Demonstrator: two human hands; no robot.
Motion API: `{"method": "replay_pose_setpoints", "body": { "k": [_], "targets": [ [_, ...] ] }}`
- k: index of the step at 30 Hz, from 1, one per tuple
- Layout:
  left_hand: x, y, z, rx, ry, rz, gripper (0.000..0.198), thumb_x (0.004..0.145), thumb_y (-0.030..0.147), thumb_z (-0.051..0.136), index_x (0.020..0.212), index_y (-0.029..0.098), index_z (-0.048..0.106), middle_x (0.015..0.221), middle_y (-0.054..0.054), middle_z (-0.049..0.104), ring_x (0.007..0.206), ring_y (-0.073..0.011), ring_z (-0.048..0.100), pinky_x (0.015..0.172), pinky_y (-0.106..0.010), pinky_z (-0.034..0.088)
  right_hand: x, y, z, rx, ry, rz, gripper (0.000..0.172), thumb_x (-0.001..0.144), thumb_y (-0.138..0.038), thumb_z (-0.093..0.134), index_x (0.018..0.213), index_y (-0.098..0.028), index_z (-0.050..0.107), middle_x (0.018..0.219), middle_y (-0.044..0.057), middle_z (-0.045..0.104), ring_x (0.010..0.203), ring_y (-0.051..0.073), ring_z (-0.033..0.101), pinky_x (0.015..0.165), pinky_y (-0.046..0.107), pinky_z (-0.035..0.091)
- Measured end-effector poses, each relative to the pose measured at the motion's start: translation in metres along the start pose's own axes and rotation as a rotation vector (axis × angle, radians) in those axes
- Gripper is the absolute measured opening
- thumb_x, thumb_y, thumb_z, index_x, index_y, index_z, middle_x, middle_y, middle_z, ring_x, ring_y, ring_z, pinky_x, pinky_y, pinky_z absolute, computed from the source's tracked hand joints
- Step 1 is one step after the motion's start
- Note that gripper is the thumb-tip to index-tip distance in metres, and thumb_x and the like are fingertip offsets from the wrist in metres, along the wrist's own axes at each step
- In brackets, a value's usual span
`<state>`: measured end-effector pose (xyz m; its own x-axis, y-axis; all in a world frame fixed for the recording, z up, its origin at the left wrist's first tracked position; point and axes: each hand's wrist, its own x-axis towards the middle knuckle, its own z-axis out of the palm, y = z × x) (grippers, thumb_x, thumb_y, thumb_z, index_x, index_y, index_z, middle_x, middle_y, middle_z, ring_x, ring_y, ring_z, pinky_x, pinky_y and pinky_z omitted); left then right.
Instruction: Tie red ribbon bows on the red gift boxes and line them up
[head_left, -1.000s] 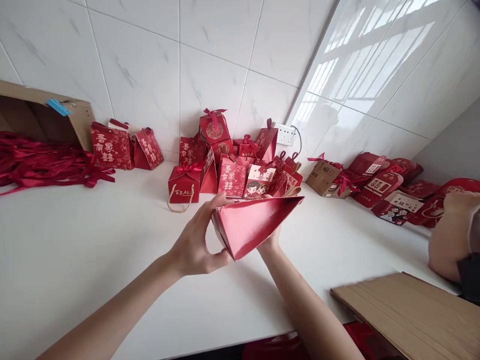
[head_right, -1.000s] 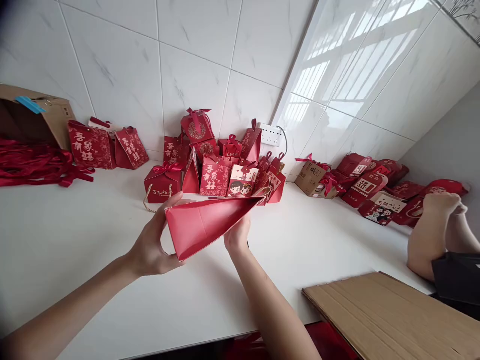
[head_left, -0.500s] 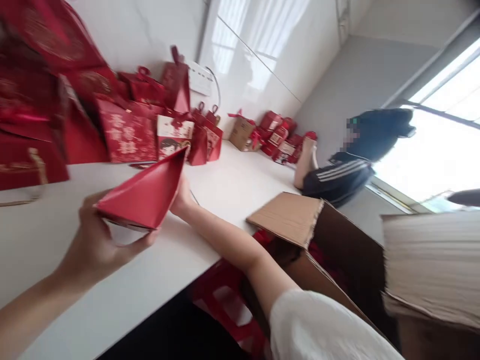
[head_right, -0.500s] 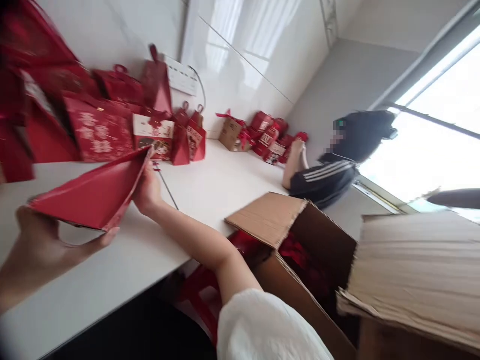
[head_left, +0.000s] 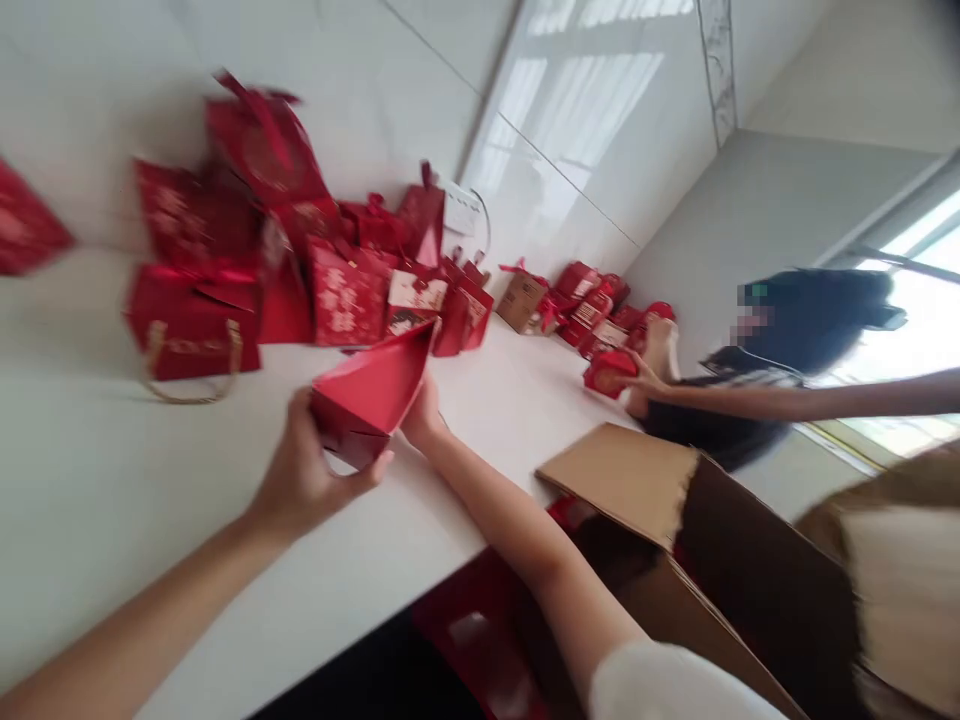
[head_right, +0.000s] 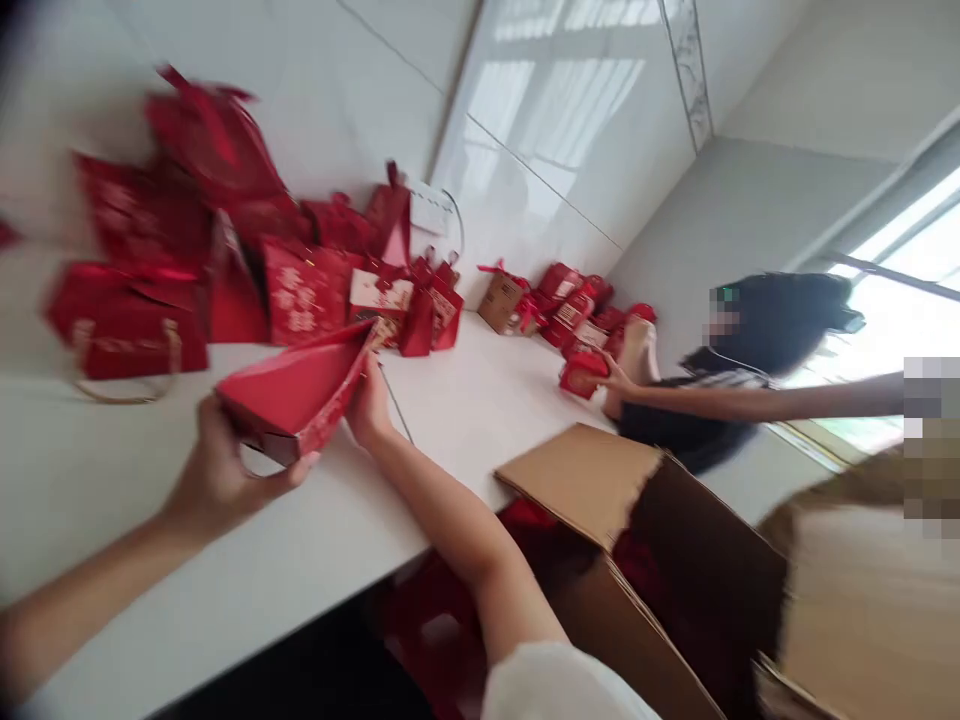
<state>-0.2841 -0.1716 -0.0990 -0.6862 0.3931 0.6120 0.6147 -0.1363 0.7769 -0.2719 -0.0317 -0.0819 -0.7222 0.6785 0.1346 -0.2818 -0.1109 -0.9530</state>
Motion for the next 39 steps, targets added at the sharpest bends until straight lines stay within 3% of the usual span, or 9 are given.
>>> {"method": "replay_pose_setpoints", "body": {
  "k": [5, 9, 15, 20, 25, 29, 32, 36, 39],
  "targets": [
    [0.012, 0.002, -0.015, -0.152, 0.079, -0.125, 0.055, 0.067, 0.040, 0.063, 0.112, 0.019, 0.037, 0.088, -0.003, 0.055, 0.071, -0.0163, 0.057, 0.060, -0.029, 0.050, -0.010, 0.004, 0.001, 0.372, -0.159, 0.054, 0.029, 0.070, -0.041, 0.067, 0.090, -0.023, 0.058, 0.089, -0.001, 0.067, 0.081, 0.016, 0.062, 0.073, 0.026, 0.051],
    [0.016, -0.002, -0.038, -0.135, 0.064, -0.084, 0.054, 0.075, 0.037, 0.055, 0.123, 0.020, 0.037, 0.112, -0.009, 0.056, 0.098, -0.0236, 0.058, 0.082, -0.037, 0.050, -0.021, 0.004, -0.002, 0.389, -0.273, 0.063, 0.030, 0.073, -0.038, 0.071, 0.097, -0.025, 0.058, 0.098, -0.001, 0.066, 0.085, 0.014, 0.062, 0.070, 0.024, 0.051],
    [0.012, -0.010, -0.070, 0.058, -0.036, 0.053, 0.051, 0.068, 0.037, 0.062, 0.113, 0.020, 0.047, 0.110, -0.010, 0.057, 0.101, -0.0281, 0.057, 0.085, -0.043, 0.049, -0.032, -0.003, 0.002, 0.340, -0.281, 0.026, 0.034, 0.071, -0.041, 0.074, 0.097, -0.026, 0.058, 0.098, 0.000, 0.066, 0.084, 0.016, 0.062, 0.072, 0.030, 0.052],
    [0.010, -0.007, -0.067, -0.083, -0.054, -0.148, 0.056, 0.070, 0.042, 0.063, 0.117, 0.019, 0.045, 0.117, -0.013, 0.057, 0.109, -0.0311, 0.056, 0.091, -0.046, 0.048, -0.033, -0.010, -0.001, 0.255, -0.195, -0.104, 0.033, 0.071, -0.045, 0.073, 0.094, -0.023, 0.060, 0.097, 0.002, 0.065, 0.086, 0.018, 0.061, 0.073, 0.031, 0.052],
    [0.005, -0.002, -0.061, -0.217, -0.162, -0.254, 0.086, 0.069, 0.037, 0.069, 0.137, 0.027, 0.018, 0.132, -0.012, 0.049, 0.118, -0.0274, 0.053, 0.095, -0.043, 0.048, -0.032, -0.021, -0.005, 0.191, -0.129, -0.231, 0.030, 0.074, -0.045, 0.070, 0.089, -0.021, 0.061, 0.087, 0.002, 0.064, 0.077, 0.017, 0.059, 0.069, 0.030, 0.051],
    [0.008, -0.001, -0.061, -0.226, -0.355, -0.310, 0.063, 0.072, 0.040, 0.066, 0.127, 0.023, 0.038, 0.121, -0.012, 0.058, 0.110, -0.0284, 0.057, 0.091, -0.045, 0.049, -0.030, -0.032, -0.011, 0.066, -0.063, -0.304, 0.028, 0.076, -0.048, 0.064, 0.081, -0.020, 0.060, 0.079, 0.002, 0.063, 0.070, 0.017, 0.057, 0.063, 0.029, 0.050],
    [0.012, 0.003, -0.063, -0.053, -0.352, -0.265, 0.047, 0.072, 0.035, 0.064, 0.115, 0.022, 0.050, 0.116, -0.011, 0.060, 0.108, -0.0283, 0.057, 0.090, -0.044, 0.048, -0.028, -0.036, -0.016, -0.057, -0.056, -0.408, 0.025, 0.080, -0.046, 0.060, 0.080, -0.021, 0.060, 0.078, 0.002, 0.063, 0.071, 0.017, 0.057, 0.064, 0.028, 0.049],
    [0.012, 0.005, -0.066, 0.203, -0.379, -0.160, 0.057, 0.063, 0.024, 0.069, 0.116, 0.024, 0.048, 0.109, -0.006, 0.061, 0.100, -0.0245, 0.058, 0.088, -0.041, 0.049, -0.028, -0.032, -0.019, -0.202, -0.162, -0.568, 0.018, 0.084, -0.039, 0.057, 0.079, -0.022, 0.059, 0.074, 0.001, 0.061, 0.068, 0.016, 0.056, 0.062, 0.027, 0.047],
    [0.012, 0.003, -0.070, 0.312, -0.394, -0.094, 0.048, 0.062, 0.026, 0.070, 0.107, 0.023, 0.054, 0.107, -0.005, 0.059, 0.100, -0.0245, 0.058, 0.084, -0.038, 0.051, -0.026, -0.022, -0.019, -0.319, -0.242, -0.613, 0.018, 0.088, -0.038, 0.051, 0.091, -0.022, 0.059, 0.083, 0.004, 0.063, 0.075, 0.018, 0.059, 0.068, 0.030, 0.048]
  ]
}}
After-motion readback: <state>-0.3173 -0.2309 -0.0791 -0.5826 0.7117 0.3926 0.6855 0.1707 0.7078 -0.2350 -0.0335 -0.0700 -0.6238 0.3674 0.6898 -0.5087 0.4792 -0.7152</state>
